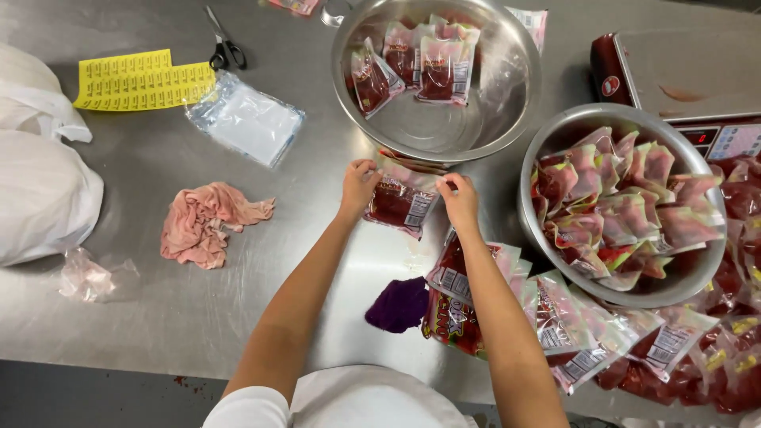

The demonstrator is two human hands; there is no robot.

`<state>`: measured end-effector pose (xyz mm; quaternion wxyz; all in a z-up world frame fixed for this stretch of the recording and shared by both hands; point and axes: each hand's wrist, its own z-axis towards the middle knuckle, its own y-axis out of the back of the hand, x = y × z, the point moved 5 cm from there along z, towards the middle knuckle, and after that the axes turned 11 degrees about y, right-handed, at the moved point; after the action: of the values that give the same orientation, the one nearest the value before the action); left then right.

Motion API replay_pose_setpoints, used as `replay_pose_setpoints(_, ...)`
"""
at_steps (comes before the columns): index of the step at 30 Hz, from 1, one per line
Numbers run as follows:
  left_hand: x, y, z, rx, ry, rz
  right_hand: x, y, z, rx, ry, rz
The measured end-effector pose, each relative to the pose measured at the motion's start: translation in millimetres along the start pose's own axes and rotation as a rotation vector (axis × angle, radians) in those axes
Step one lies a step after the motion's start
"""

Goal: The person sorts plastic pouches containing red liquid into two metal bowls on a metal table, moving them from a pile into the bowls by hand.

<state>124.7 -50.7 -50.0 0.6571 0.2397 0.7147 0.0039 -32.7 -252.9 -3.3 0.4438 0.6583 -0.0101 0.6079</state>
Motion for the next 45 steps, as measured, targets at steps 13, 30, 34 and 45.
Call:
replay_pose_setpoints(13,-1.9,-6.7,-0.6,0.193,0.033,-0.080,-59.6,-45.3,12.9,-0.036,-0.190,0.358)
replay_pose_setpoints(30,-15.4,-6.0,-5.2,0.112,-0.201,-0.147,-32.4,-27.4,2.4,-0.111,-0.098,0.195)
replay_pose_setpoints(34,-16.0,-6.4,-2.0,0.135,-0.197,-0.137,-18.8,-17.6,-3.9,0.027,-0.117,0.216)
replay_pose_setpoints(45,-36.3,-8.6,-5.5,0.251,0.015,-0.201,-84.3,-42.9,22.2,-0.034,-0.077,0.196)
